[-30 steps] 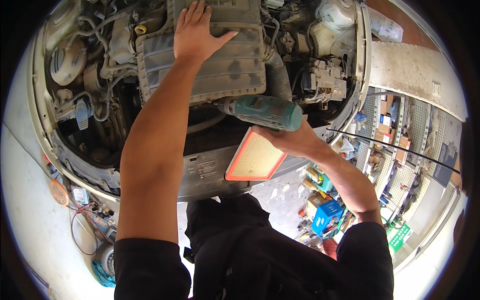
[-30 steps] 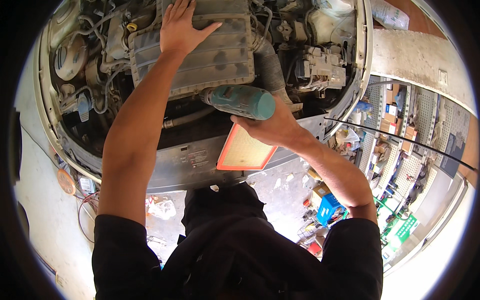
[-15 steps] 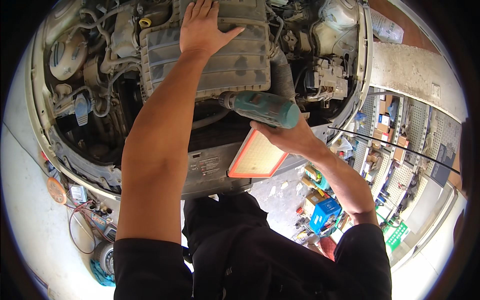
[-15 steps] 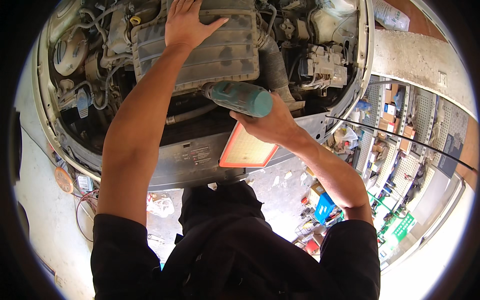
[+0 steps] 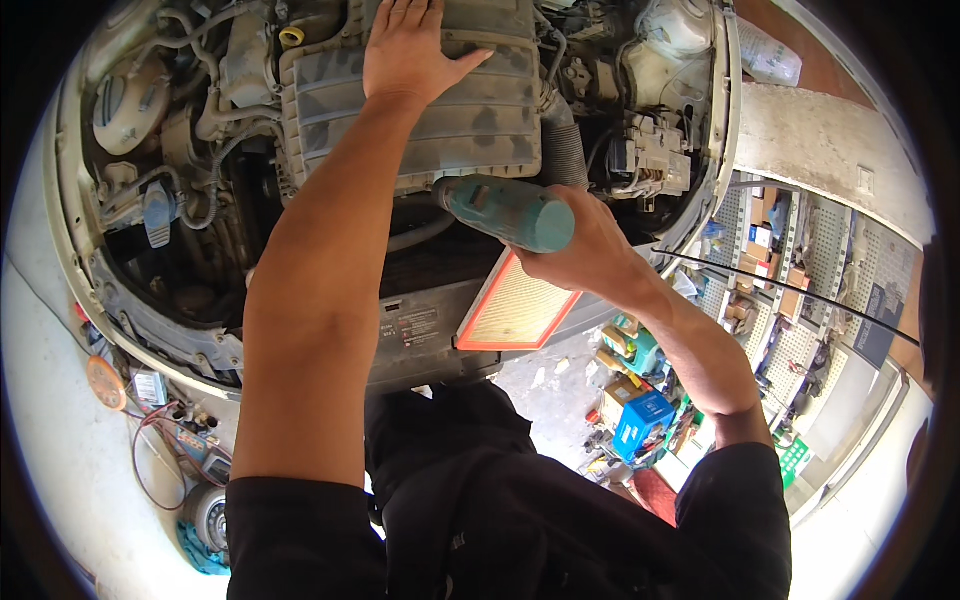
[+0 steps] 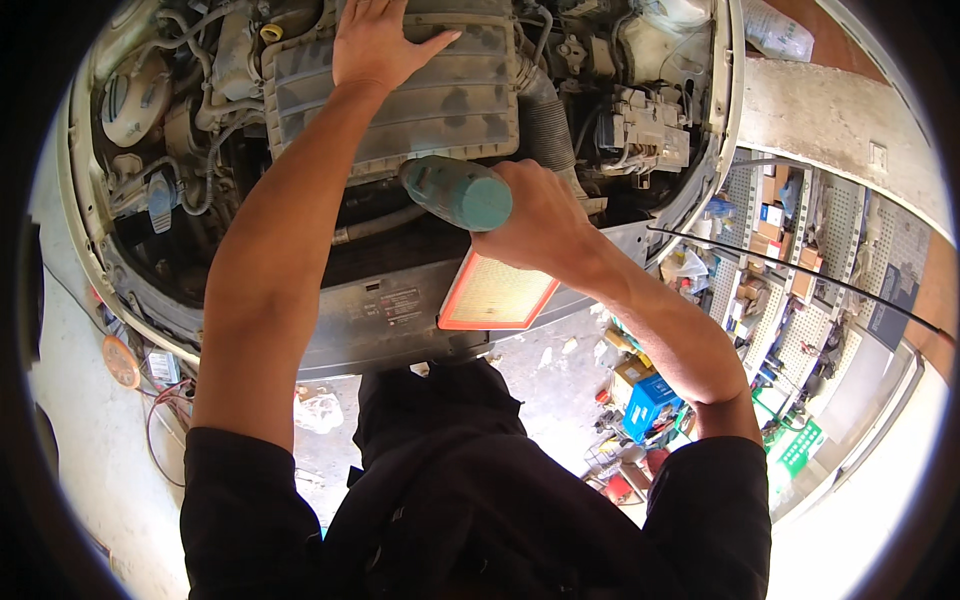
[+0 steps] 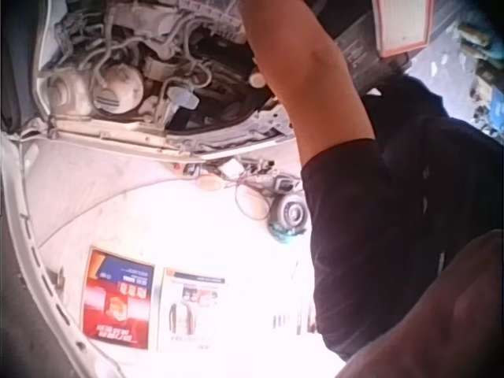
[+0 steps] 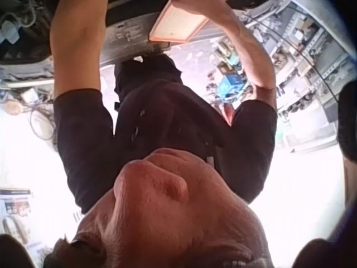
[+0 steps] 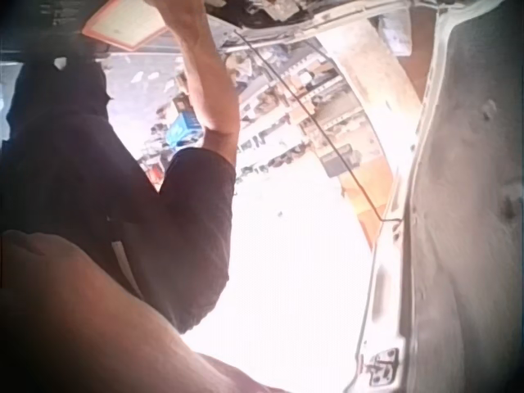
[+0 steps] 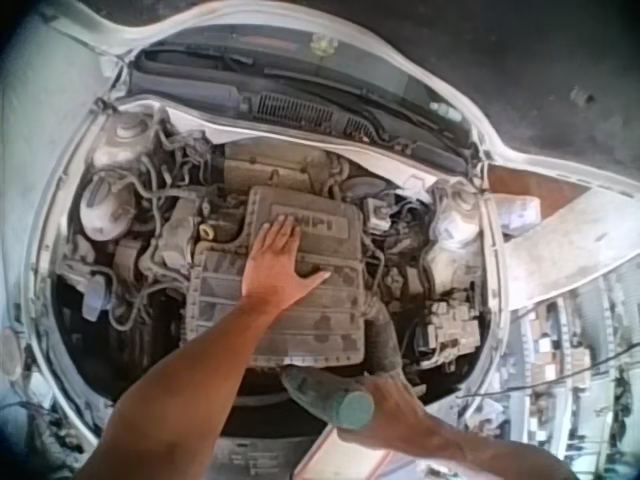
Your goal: The person removes the engine cover using a cordless drill, takes out the old air filter, and installs a new one. The person then reattaches the engine cover and secures it with the drill.
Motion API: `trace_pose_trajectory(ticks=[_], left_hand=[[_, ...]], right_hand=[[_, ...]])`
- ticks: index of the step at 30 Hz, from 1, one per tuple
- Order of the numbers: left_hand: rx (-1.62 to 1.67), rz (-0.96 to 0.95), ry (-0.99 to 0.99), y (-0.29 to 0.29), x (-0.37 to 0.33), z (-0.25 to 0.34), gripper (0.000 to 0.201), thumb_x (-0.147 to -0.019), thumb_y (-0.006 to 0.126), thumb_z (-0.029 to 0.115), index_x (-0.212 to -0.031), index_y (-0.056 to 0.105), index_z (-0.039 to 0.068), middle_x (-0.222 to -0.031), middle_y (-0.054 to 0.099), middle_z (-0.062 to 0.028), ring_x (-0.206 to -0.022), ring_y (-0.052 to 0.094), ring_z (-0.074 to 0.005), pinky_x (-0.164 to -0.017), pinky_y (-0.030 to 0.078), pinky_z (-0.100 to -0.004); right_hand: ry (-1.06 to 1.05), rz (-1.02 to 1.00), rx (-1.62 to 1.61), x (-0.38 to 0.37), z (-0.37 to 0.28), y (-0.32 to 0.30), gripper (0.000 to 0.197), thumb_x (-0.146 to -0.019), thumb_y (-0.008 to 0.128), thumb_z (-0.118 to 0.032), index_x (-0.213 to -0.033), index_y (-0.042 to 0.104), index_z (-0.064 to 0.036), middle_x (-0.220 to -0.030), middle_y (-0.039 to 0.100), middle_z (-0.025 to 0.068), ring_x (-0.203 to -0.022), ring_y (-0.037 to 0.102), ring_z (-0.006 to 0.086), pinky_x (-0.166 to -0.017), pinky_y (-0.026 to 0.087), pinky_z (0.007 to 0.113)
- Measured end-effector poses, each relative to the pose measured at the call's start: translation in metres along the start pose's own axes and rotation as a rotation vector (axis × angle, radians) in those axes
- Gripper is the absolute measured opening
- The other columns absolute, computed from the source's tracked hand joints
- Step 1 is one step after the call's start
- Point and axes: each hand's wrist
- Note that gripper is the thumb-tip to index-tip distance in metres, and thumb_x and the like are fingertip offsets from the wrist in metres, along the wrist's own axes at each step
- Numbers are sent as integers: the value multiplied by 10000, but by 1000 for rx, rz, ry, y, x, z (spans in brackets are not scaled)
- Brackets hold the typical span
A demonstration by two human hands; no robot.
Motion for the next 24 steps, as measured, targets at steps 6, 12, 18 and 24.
trace_pose_trajectory(ticks=[6,12,18,24], left_hand=[[7,-21,-9,-5,-1,5,1023,-938,581,762,-1588,433,-14,-1720,306,-162,-1615,230,-296,-1350,135,-451],[29,34,6,6,0,1,1007,-939,589,753,-1575,451,-16,-1711,325,-166,-1613,234,-297,-1347,140,-452],[13,-16,-5,1,-1,3,1005,-942,580,761,-1583,443,-2,-1717,316,-154,-1615,228,-297,-1347,141,-452],[16,-32,-9,3,-2,1,1006,-953,566,756,-1600,417,-1,-1719,309,-159,-1615,227,-297,-1349,129,-450]], right_hand=[[47,-20,47,-5,0,0,223,-769,772,-194,-832,731,16,-829,735,250,-834,728,459,-770,616,490],[34,-53,7,-7,-3,4,201,-787,779,-200,-914,762,-44,-875,752,231,-868,739,448,-780,618,489],[10,-63,82,-13,-24,-5,223,-768,777,-167,-953,773,-43,-881,752,236,-881,738,446,-799,618,490],[32,-238,246,-22,-41,-17,252,-720,777,-146,-946,766,-35,-885,755,229,-875,742,432,-803,618,481]])
Point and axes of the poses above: each hand's wrist, its own x-axis away from the middle knuckle, its own y-axis out of the palm, z = x × y
